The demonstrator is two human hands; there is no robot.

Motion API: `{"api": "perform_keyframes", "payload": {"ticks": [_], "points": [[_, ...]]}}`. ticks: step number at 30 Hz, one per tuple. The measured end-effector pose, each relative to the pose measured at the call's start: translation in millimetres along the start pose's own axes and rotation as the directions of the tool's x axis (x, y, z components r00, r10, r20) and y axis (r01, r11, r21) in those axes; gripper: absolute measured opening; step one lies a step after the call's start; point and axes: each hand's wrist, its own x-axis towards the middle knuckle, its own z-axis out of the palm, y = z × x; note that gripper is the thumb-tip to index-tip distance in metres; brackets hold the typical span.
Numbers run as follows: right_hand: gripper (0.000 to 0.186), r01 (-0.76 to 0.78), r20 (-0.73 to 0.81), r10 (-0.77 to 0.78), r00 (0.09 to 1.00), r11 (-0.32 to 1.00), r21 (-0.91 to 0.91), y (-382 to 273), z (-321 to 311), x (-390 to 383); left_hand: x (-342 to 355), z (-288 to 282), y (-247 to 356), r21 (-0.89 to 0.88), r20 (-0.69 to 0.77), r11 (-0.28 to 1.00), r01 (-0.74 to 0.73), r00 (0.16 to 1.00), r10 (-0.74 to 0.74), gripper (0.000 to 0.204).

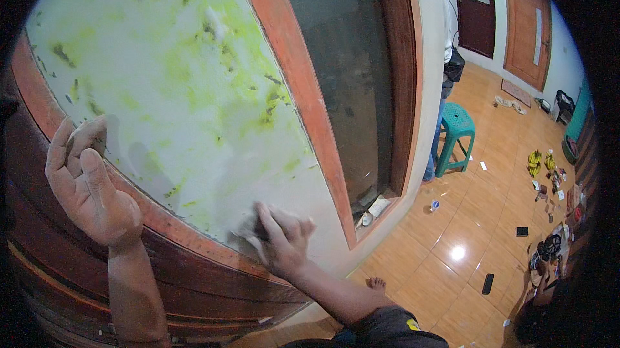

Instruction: The person sands a wooden door with a sanding block, focusing on the edges and surface. The person holds the door with one hand and sands with the other, moving the block in circular and back-and-forth motions.

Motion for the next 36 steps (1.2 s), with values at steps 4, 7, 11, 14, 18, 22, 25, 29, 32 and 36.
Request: {"api": "perform_keyframes", "payload": {"ticks": [4,7,11,14,18,22,25,29,32,36], "points": [[0.079,0.020,0.052,-0.024,0.998,0.996,0.085,-22,37,88,0,2,0,0.041,-0.004,0.999,-0.001,1.000,0.001,0.042],[0.074,0.019,0.022,-0.021,1.000,0.998,0.057,-28,41,101,-1,3,1,0.028,-0.008,1.000,-0.004,1.000,0.005,0.043],[0.075,0.045,-0.030,-0.045,0.999,0.999,0.017,2,15,31,-5,3,-1,0.011,-0.018,1.000,0.017,1.000,-0.017,0.043],[0.071,-0.046,0.001,0.046,0.999,0.997,-0.058,13,-9,-16,-5,0,-1,0.067,0.001,0.998,0.000,1.000,0.000,0.044],[0.071,0.017,-0.039,-0.017,0.999,1.000,-0.002,0,12,19,-4,0,-2,0.074,0.011,0.997,-0.018,1.000,0.017,0.044],[0.072,-0.007,0.149,-0.001,0.989,0.998,0.057,-24,37,91,-4,3,0,0.091,0.006,0.996,-0.016,1.000,0.016,0.044],[0.072,0.031,0.096,-0.036,0.995,0.998,0.056,-19,35,87,-4,4,1,0.015,-0.003,1.000,0.008,1.000,-0.008,0.045],[0.061,0.057,-0.074,-0.057,0.996,0.998,-0.003,13,14,10,-7,2,0,0.053,0.003,0.999,-0.002,1.000,0.002,0.045],[0.064,0.001,-0.020,-0.002,1.000,0.999,-0.043,24,-2,-24,-8,0,-2,0.068,0.025,0.998,-0.006,1.000,0.004,0.045],[0.065,0.040,-0.070,-0.039,0.997,0.999,0.015,6,13,28,-8,2,-3,0.024,0.010,1.000,0.005,1.000,-0.005,0.045]]}}
